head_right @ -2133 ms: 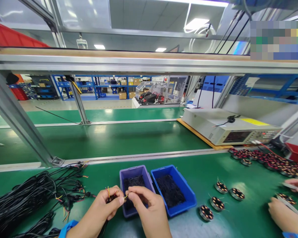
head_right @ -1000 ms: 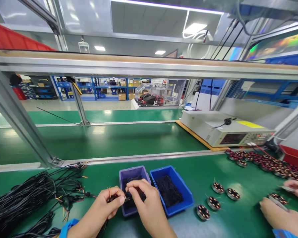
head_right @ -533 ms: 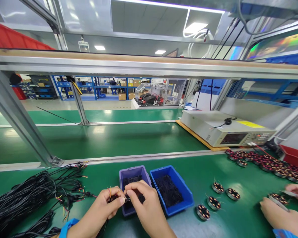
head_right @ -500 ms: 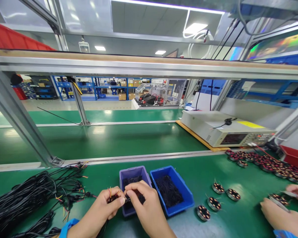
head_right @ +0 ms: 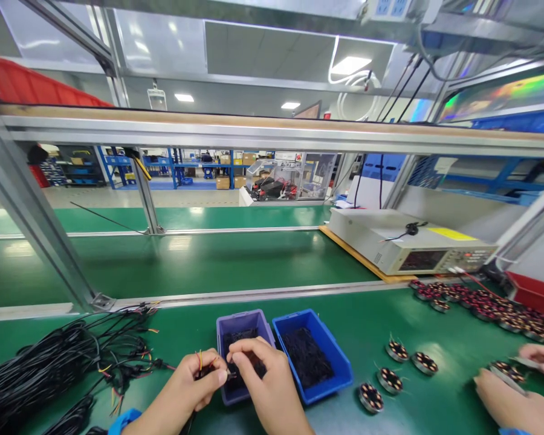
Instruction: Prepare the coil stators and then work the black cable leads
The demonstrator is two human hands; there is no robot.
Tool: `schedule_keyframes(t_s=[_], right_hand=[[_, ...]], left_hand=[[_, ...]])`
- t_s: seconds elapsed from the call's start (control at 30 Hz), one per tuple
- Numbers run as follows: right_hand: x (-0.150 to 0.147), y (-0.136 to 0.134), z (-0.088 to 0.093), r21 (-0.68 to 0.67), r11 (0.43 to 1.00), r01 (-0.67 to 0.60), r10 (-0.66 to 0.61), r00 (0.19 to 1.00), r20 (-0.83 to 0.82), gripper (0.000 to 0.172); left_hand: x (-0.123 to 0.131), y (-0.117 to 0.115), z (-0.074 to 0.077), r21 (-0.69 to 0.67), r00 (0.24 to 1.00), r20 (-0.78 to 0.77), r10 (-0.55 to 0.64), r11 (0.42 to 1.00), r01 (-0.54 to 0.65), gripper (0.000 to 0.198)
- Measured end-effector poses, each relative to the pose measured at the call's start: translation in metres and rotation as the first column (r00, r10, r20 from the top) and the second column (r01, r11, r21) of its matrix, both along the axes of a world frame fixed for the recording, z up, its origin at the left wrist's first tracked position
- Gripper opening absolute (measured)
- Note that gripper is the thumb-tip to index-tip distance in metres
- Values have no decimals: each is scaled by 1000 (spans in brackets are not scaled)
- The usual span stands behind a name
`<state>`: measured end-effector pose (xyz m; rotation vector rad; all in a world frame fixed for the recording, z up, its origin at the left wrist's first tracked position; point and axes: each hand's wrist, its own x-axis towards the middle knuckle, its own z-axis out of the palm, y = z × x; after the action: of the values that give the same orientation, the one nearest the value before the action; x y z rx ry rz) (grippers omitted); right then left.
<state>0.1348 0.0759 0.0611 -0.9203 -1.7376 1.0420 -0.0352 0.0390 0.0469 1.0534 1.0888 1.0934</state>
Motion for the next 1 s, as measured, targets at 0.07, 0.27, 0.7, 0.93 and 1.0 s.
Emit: schedule_keyframes(t_s=[0.07,0.27,0.7,0.93,1.0], right_hand=[[0,1,-1,-14,1000,17,-17,999,-33,20],[-1,1,-2,3,1000,18,-18,999,-34,24],[-2,-2,2,75,996,55,-60,996,60,32],[0,-1,5,80,997,11,-19,994,107,22],[2,0,7,86,996,-36,23,988,152,20]], left_hand=[[0,1,-2,4,1000,-8,-1,1000,1,50],[-1,1,-3,18,1000,-30,-6,1000,6,47],[-2,2,-5,12,999,-39,-23,1000,24,45],[-2,2,-3,8,999,-31,-26,1000,26,49],[-2,2,-3,6,999,-26,-28,1000,28,48]])
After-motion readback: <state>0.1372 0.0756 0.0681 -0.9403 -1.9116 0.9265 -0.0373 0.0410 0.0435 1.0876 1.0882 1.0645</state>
